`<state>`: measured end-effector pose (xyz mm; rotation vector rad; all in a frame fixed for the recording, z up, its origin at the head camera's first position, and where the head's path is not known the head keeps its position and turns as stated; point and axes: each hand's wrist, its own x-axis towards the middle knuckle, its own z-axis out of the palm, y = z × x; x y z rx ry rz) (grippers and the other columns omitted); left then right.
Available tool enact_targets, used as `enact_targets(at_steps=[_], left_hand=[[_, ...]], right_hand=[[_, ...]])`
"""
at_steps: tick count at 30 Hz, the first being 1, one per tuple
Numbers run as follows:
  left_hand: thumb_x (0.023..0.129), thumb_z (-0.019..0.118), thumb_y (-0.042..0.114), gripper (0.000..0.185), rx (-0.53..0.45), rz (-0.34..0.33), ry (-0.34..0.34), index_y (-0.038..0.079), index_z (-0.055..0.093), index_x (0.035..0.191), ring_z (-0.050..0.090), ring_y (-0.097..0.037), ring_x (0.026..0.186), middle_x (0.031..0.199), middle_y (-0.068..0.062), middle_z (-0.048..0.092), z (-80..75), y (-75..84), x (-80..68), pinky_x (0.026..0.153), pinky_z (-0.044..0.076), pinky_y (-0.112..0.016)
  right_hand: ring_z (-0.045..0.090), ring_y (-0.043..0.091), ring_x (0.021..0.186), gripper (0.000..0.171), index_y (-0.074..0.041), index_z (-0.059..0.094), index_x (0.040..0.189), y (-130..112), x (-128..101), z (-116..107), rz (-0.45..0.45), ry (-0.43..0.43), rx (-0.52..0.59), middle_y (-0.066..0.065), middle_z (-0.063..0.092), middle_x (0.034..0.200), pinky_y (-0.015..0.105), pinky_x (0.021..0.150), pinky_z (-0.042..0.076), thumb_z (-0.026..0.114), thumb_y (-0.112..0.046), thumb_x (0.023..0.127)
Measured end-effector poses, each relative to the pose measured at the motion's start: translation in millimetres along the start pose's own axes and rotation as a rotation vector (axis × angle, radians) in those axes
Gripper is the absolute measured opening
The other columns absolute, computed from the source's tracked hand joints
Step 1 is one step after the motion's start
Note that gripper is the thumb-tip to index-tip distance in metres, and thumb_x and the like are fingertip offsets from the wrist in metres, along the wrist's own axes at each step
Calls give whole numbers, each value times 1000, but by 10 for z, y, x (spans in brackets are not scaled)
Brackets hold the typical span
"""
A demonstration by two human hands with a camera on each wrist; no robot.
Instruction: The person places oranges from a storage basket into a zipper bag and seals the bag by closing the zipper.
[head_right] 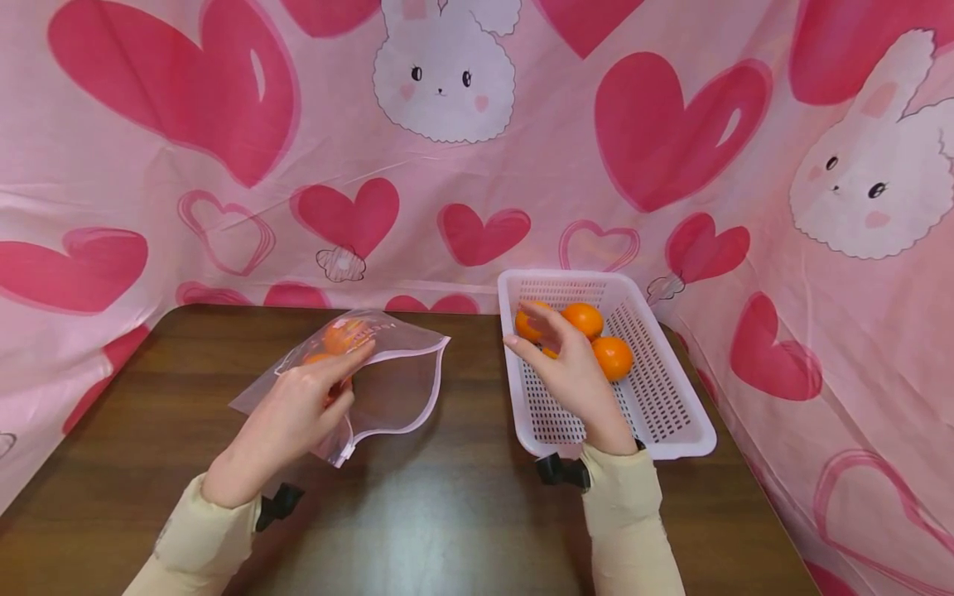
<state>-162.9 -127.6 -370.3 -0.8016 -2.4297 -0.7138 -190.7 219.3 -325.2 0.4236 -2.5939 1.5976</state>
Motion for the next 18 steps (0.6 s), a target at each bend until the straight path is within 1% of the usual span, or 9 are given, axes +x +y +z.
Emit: enact_targets(at_steps=[3,6,9,11,13,18], left_hand=[[83,63,-7,55,3,1,-3,5,65,136,44,-15,59,111,-12,73,2,4,-5,51,42,-28],[83,64,-7,53,5,4,-4,5,67,135,51,-16,63,113,-11,73,1,10,-12,53,45,-30],[83,66,-7,50,2,9,-8,5,68,132,66,-20,82,120,-11,72,0,15,-19,67,56,-36],[84,66,-7,49,-2,9,-13,5,69,131,69,-23,96,121,-10,71,1,17,-24,77,58,-41],[84,65,-8,48,-4,7,-17,5,70,130,69,-25,105,122,-10,71,3,19,-30,83,57,-45],[83,65,-8,48,-4,7,-14,5,70,129,69,-26,107,121,-10,71,3,32,-40,86,56,-46]], right_hand=[[47,32,136,60,-6,47,151,17,0,-57,11,16,-17,12,50,149,49,110,39,68,-28,99],[47,32,136,60,-7,48,151,31,2,-105,19,35,-41,11,50,149,50,110,39,68,-30,99],[48,33,135,60,-7,49,151,35,1,-145,25,53,-50,11,51,149,51,110,39,68,-32,99],[48,33,136,61,-9,48,151,37,-4,-171,34,60,-59,11,51,149,51,109,40,68,-33,99],[47,33,136,62,-9,47,152,43,-9,-200,42,61,-56,12,51,149,51,109,39,68,-33,99],[46,34,137,64,-9,45,153,73,-1,-288,59,67,-59,12,49,151,54,110,38,68,-34,99]])
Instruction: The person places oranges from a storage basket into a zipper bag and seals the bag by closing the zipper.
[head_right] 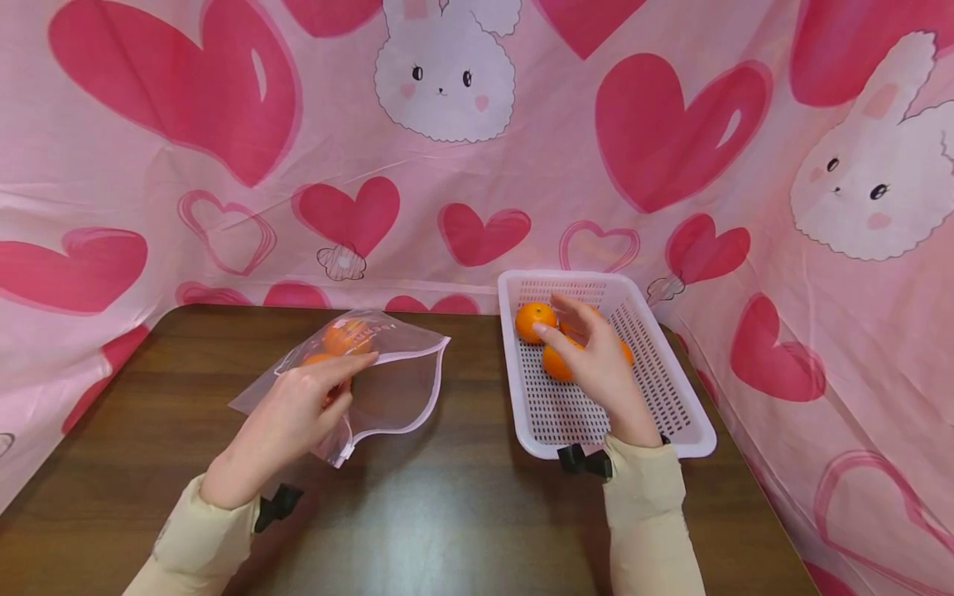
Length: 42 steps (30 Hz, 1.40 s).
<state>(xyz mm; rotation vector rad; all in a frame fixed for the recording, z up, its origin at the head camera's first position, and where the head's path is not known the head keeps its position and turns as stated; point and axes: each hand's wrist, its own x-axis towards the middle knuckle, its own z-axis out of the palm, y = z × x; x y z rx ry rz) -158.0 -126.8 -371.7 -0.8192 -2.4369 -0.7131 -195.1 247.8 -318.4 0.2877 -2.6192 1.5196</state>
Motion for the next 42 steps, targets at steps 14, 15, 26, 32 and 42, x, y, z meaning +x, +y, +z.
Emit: enact_targets(at_steps=[14,15,26,32,42], left_hand=[[83,66,-8,47,1,10,1,4,71,128,68,-24,108,121,-10,71,-6,-2,1,88,56,-45],[83,66,-8,47,1,10,1,5,71,128,68,-24,108,121,-10,71,-5,-3,0,88,56,-45],[84,65,-8,46,-8,12,-1,5,71,128,68,-24,108,122,-10,71,-3,-11,4,88,56,-45],[84,65,-8,46,-4,15,0,5,71,128,68,-23,108,121,-9,71,-4,-14,5,88,56,-44],[84,67,-8,46,-6,4,-11,5,71,127,69,-24,107,121,-10,71,-8,-9,0,88,56,-45]], right_hand=[[39,41,140,70,-13,38,158,103,150,-250,81,12,-52,15,41,156,62,111,32,63,-43,100],[39,40,140,70,-13,38,158,114,167,-266,83,10,-49,14,41,156,62,111,31,62,-43,100],[34,42,143,75,-12,32,161,175,341,-392,199,-9,-63,16,35,160,62,114,26,59,-48,101],[33,44,142,82,-11,30,161,259,471,-440,234,-33,-104,20,34,159,64,114,24,59,-56,98],[34,47,139,79,-5,30,160,364,647,-474,232,-103,-197,24,35,157,64,112,28,58,-50,101]])
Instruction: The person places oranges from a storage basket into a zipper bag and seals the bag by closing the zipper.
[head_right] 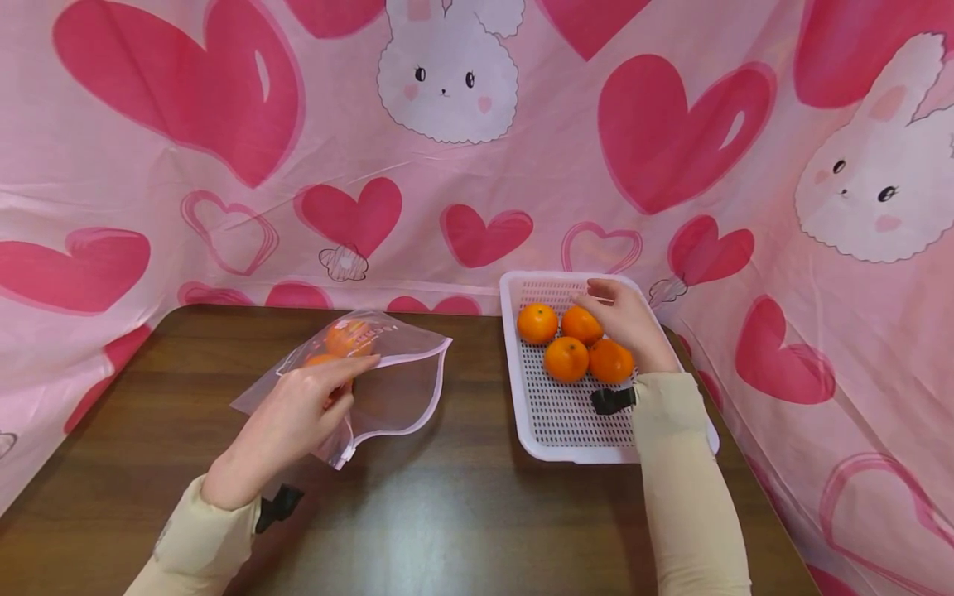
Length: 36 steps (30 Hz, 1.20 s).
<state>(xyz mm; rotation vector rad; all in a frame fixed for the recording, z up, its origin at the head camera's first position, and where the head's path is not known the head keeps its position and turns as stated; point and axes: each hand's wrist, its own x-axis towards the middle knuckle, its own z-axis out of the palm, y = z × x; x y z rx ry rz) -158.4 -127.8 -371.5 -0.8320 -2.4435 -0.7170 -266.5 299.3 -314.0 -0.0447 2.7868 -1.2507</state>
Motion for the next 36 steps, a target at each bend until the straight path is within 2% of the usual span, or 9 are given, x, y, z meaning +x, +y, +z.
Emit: enact_targets(at_steps=[7,10,13,18,22,31,36], left_hand=[[84,67,-7,45,1,-4,-3,5,71,127,69,-24,107,121,-9,71,11,-2,-6,89,56,-45],[84,67,-8,46,0,-4,-1,5,71,127,69,-24,107,121,-9,72,14,-3,-13,89,56,-45],[83,67,-8,46,3,-2,1,5,72,127,69,-24,106,121,-9,72,20,-6,-17,87,56,-45],[83,67,-9,47,2,-2,2,5,72,127,69,-24,106,120,-9,72,24,-4,-16,86,56,-45],[82,68,-9,46,1,-1,0,5,72,127,69,-24,106,120,-9,72,22,1,-12,87,56,-45],[83,67,-8,46,-3,-9,-8,5,71,127,69,-24,107,121,-9,72,38,-6,-16,86,57,-44],[83,68,-8,46,-2,-8,-7,5,72,127,69,-24,107,121,-8,72,37,-8,-17,87,56,-44]], right_hand=[[44,49,132,61,5,46,148,167,151,59,-107,-23,-72,29,46,147,64,107,37,62,-33,103],[50,44,127,58,1,56,141,219,182,95,-127,-18,-90,24,57,137,62,105,40,66,-37,99],[52,41,123,57,-4,60,138,256,198,129,-106,-46,-78,20,60,132,63,105,40,69,-42,97],[44,45,128,76,0,46,149,297,184,176,12,-141,-98,26,48,144,67,107,34,66,-50,96],[39,46,132,83,2,41,151,346,170,215,66,-172,-142,27,43,149,68,108,31,69,-51,93],[43,45,124,82,5,42,150,431,174,349,24,-212,-187,28,48,142,64,110,31,77,-39,90],[48,42,116,79,5,47,146,456,209,427,9,-215,-265,26,55,133,61,108,34,82,-33,86]])
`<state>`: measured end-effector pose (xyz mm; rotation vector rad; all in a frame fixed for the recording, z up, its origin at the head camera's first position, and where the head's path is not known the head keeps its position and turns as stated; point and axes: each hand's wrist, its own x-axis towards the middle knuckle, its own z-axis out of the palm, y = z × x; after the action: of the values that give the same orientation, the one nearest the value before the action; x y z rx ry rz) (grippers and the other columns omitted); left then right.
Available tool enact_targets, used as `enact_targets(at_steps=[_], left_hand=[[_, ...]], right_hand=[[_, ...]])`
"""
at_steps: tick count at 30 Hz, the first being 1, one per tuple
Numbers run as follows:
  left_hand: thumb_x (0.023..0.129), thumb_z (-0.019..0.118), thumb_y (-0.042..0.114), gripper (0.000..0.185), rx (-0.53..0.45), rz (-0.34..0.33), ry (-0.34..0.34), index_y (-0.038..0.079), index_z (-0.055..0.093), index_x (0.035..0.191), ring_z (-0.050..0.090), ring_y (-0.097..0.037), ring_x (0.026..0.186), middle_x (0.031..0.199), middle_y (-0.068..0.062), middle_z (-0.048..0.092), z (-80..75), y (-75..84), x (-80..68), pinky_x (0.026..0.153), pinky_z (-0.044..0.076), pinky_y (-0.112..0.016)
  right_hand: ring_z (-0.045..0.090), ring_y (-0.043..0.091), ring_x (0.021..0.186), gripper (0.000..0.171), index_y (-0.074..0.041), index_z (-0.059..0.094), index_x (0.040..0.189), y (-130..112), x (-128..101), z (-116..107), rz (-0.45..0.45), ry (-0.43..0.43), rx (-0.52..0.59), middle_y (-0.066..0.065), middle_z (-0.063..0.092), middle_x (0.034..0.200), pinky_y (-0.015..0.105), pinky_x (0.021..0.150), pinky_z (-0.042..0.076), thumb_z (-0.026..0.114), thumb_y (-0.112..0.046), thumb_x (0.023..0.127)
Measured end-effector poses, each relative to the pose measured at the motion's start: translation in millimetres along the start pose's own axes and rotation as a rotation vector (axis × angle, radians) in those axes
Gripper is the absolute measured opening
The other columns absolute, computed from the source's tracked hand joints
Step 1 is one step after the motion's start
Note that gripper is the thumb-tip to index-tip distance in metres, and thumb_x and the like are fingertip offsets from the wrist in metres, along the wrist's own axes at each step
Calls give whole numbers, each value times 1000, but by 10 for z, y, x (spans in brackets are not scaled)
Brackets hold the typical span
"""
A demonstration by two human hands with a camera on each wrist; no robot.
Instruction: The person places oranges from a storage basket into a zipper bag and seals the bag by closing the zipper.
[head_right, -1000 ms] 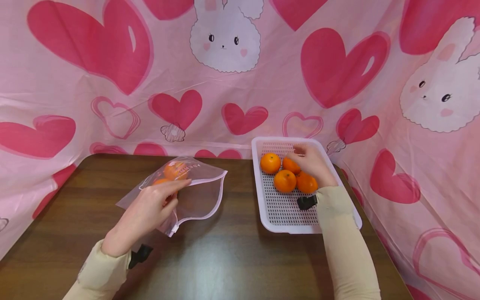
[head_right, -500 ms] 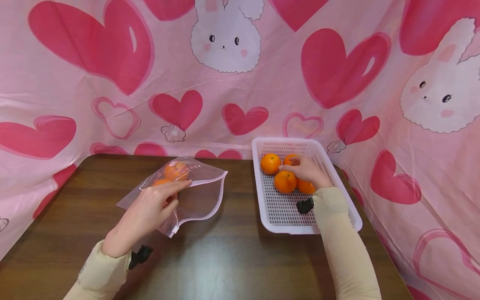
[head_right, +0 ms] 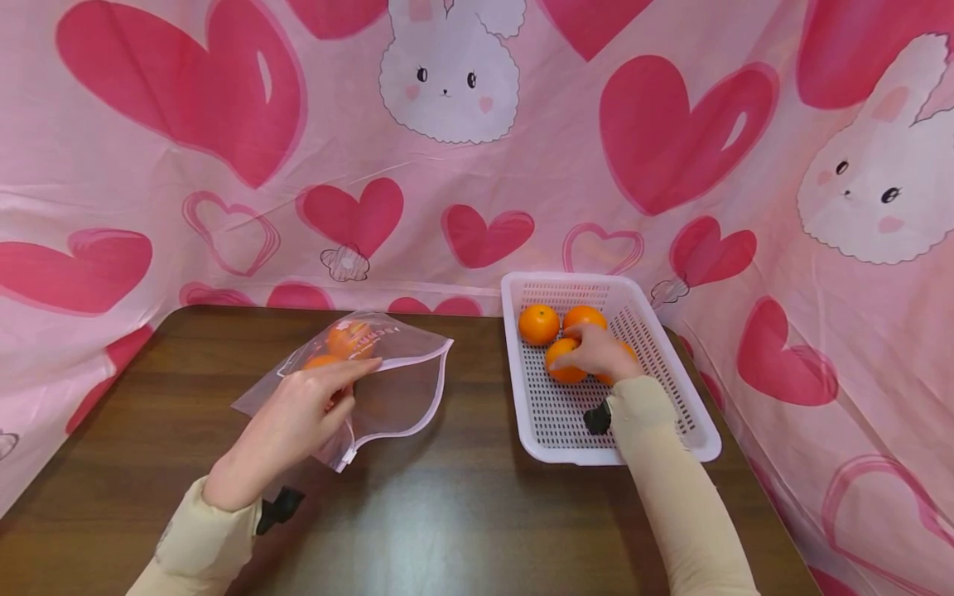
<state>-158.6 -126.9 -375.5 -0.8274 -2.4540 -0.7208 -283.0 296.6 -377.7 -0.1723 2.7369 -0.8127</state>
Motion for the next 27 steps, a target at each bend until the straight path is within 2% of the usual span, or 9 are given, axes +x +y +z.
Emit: enact_targets(at_steps=[8,14,21,27], left_hand=[[83,67,-8,46,-3,0,-10,5,71,127,69,-24,106,121,-9,72,1,11,9,86,57,-44],[83,67,-8,46,-7,0,-17,4,71,127,69,-24,107,121,-9,72,2,16,20,87,57,-44],[84,67,-7,46,-8,-8,-24,5,71,128,69,-25,107,121,-10,71,-4,19,26,87,57,-45],[84,67,-7,45,-5,-13,-27,5,71,128,69,-25,106,121,-10,71,-9,19,20,86,57,-44]], right_hand=[[50,41,112,86,1,45,148,-8,-14,55,31,-64,-64,23,55,131,60,104,37,85,-37,82],[52,40,110,85,2,47,147,-10,-28,58,10,-46,-85,24,58,130,59,104,38,84,-38,82],[52,41,109,84,-2,50,145,29,-26,41,12,-37,-103,21,58,126,60,101,40,84,-45,81],[50,41,112,84,-2,48,146,28,-42,32,17,-39,-70,22,56,129,60,102,39,83,-44,82]])
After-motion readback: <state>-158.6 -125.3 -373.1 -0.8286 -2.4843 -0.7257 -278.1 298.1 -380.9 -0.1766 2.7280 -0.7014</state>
